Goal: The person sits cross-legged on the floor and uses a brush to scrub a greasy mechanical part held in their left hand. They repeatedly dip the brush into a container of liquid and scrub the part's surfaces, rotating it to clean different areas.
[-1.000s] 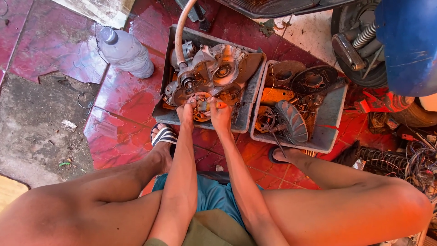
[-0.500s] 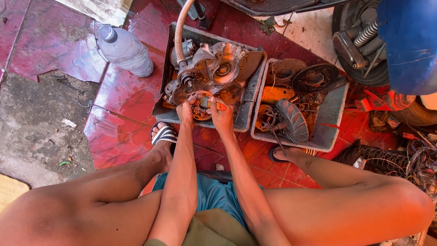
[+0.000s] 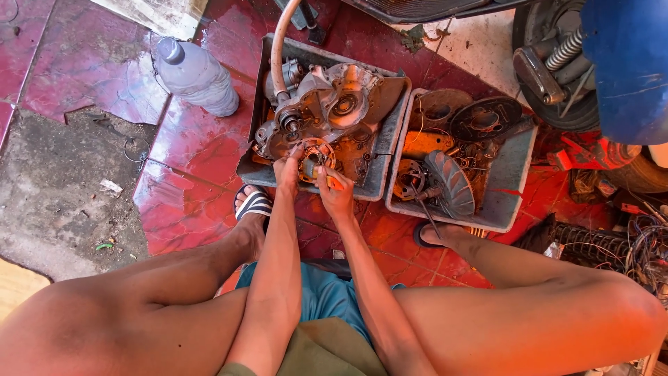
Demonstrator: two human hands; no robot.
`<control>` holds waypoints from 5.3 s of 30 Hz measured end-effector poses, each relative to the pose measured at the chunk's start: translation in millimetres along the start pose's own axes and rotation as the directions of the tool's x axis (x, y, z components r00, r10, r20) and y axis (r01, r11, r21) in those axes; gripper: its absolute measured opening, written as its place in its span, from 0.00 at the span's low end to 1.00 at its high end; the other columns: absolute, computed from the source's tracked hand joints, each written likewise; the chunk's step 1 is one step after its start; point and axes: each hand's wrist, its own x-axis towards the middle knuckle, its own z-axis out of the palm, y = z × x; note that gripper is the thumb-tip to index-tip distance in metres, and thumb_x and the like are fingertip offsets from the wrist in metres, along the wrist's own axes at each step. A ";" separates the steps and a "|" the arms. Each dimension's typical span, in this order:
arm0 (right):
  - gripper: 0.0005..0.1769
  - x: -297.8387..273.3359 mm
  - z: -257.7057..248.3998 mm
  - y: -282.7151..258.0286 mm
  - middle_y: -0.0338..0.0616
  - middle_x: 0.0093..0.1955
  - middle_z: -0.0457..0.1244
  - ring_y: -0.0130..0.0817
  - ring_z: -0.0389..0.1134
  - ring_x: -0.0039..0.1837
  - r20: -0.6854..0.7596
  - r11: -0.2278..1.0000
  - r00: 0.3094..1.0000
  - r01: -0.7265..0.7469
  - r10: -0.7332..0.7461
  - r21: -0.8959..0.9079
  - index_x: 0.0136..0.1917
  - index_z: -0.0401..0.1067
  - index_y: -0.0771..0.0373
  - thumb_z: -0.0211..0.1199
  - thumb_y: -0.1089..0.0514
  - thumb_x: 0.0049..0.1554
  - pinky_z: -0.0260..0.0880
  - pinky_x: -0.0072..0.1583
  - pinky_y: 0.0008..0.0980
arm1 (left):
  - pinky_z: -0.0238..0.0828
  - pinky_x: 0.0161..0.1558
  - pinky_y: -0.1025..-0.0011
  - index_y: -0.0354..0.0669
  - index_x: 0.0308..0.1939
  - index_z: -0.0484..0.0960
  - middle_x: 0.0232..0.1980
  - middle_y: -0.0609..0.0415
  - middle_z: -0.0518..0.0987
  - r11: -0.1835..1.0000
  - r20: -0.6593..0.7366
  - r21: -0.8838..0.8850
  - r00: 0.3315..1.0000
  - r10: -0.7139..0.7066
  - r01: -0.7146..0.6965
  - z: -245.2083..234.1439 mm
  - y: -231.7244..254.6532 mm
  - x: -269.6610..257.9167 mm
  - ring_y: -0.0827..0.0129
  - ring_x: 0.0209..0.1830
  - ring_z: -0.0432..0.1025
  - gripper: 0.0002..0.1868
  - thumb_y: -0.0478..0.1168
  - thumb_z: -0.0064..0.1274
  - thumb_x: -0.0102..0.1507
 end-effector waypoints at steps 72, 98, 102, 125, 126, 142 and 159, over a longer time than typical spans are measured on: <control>0.13 44.7 -17.3 28.9 0.58 0.32 0.71 0.38 0.76 0.35 0.083 0.931 0.959 -0.282 0.270 0.232 0.56 0.81 0.66 0.68 0.54 0.63 0.79 0.43 0.35 | 0.68 0.39 0.67 0.43 0.37 0.86 0.30 0.49 0.78 0.985 0.012 0.031 0.986 0.169 -0.169 0.6 -69.4 69.8 0.63 0.32 0.74 0.20 0.56 0.68 0.57; 0.10 144.1 -228.5 -270.5 0.59 0.48 0.72 0.47 0.76 0.48 0.489 0.901 0.780 0.434 -0.389 0.025 0.58 0.80 0.64 0.63 0.61 0.65 0.79 0.48 0.45 | 0.67 0.51 0.64 0.30 0.41 0.80 0.34 0.48 0.77 0.795 0.210 -0.131 0.767 0.606 -0.592 56.7 150.3 -201.5 0.69 0.42 0.69 0.23 0.52 0.60 0.67; 0.09 137.0 -248.3 -290.6 0.59 0.48 0.73 0.46 0.77 0.46 0.451 0.873 0.765 0.482 -0.459 0.072 0.55 0.80 0.66 0.62 0.61 0.65 0.78 0.48 0.40 | 0.68 0.43 0.67 0.32 0.44 0.82 0.28 0.52 0.73 0.801 0.290 -0.064 0.757 0.585 -0.595 51.1 185.1 -234.7 0.68 0.31 0.67 0.24 0.55 0.59 0.67; 0.12 157.5 -230.1 -298.7 0.62 0.44 0.73 0.51 0.78 0.42 0.357 0.916 0.854 0.400 -0.378 0.012 0.50 0.79 0.72 0.57 0.62 0.64 0.81 0.46 0.46 | 0.56 0.34 0.76 0.39 0.41 0.80 0.20 0.61 0.65 0.865 0.331 -0.086 0.805 0.492 -0.494 55.2 246.0 -246.0 0.84 0.24 0.53 0.18 0.52 0.52 0.71; 0.11 158.5 -233.0 -299.6 0.60 0.44 0.73 0.52 0.78 0.43 0.339 0.912 0.868 0.405 -0.363 -0.062 0.49 0.80 0.70 0.59 0.63 0.63 0.80 0.45 0.44 | 0.56 0.34 0.77 0.40 0.41 0.79 0.20 0.62 0.63 0.872 0.313 -0.076 0.819 0.481 -0.483 54.7 250.5 -251.1 0.85 0.25 0.53 0.18 0.52 0.52 0.71; 0.13 143.5 -225.2 -321.8 0.62 0.44 0.73 0.53 0.78 0.44 0.305 0.919 0.907 0.354 -0.291 -0.175 0.50 0.80 0.70 0.58 0.60 0.63 0.82 0.48 0.48 | 0.56 0.35 0.78 0.42 0.44 0.80 0.27 0.60 0.72 0.894 0.344 -0.069 0.830 0.438 -0.443 55.4 234.4 -249.0 0.85 0.30 0.55 0.18 0.54 0.52 0.69; 0.12 123.5 -241.8 -336.4 0.60 0.51 0.72 0.47 0.78 0.53 0.279 0.835 0.883 0.454 -0.377 -0.310 0.51 0.77 0.77 0.54 0.68 0.66 0.80 0.59 0.38 | 0.63 0.44 0.74 0.42 0.48 0.81 0.40 0.61 0.75 0.908 0.387 -0.066 0.828 0.405 -0.414 49.6 235.8 -268.5 0.77 0.42 0.65 0.21 0.56 0.53 0.64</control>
